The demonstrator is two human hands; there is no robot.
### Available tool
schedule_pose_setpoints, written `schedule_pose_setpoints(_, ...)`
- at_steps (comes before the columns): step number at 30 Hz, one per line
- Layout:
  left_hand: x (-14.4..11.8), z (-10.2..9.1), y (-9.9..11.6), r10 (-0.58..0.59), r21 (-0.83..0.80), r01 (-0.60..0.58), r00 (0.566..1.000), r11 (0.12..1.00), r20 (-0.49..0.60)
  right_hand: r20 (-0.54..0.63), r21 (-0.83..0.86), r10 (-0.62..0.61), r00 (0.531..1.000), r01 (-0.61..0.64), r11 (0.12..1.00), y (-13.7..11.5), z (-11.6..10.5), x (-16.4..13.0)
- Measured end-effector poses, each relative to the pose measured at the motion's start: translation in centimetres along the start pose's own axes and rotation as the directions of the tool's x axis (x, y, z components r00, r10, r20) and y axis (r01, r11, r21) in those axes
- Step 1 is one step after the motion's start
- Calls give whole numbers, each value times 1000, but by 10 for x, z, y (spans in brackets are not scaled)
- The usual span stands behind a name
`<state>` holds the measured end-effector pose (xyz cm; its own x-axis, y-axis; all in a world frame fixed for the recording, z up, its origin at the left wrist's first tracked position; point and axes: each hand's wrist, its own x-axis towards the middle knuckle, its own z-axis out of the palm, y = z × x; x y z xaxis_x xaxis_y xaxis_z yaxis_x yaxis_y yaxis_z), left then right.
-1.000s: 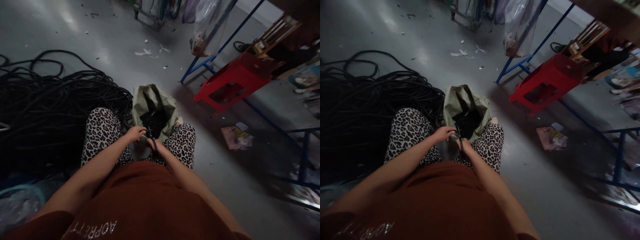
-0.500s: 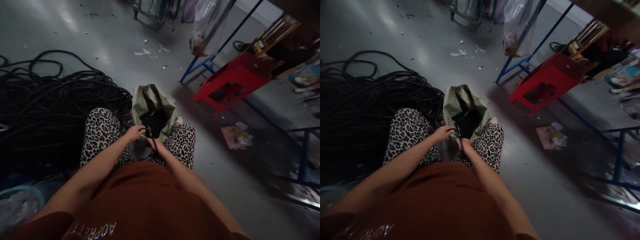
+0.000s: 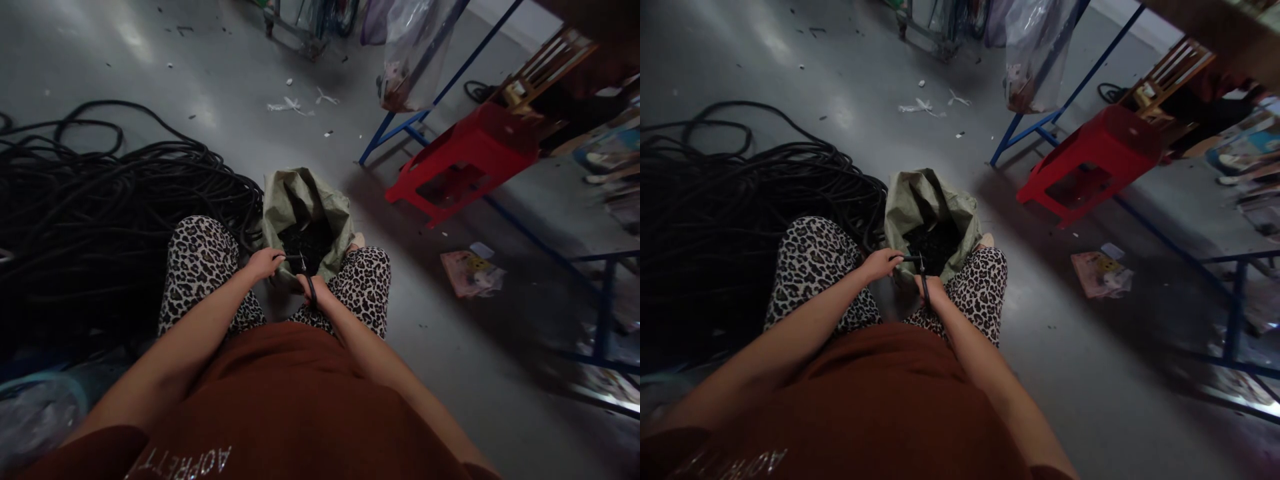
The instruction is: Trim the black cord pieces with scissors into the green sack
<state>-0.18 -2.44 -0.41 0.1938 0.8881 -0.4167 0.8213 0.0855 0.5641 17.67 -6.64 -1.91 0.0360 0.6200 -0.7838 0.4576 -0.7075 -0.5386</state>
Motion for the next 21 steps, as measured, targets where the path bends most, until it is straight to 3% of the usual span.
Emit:
schedule_pose_setpoints(8,3,0,-2,-10,19,10,1000,1000,6,17,-97,-13,1000,14,995,1,-2,0)
schedule_pose_setpoints(17,4,-1,-3,-39,-22,39,999,999,-27,-16,90,45,999,-43,995,-7,-5,-8)
schedule_pose_setpoints(21,3,-3,-2,-86,-22,85,992,996,-87,54,166,64,997,-72,984,-7,-4,-10)
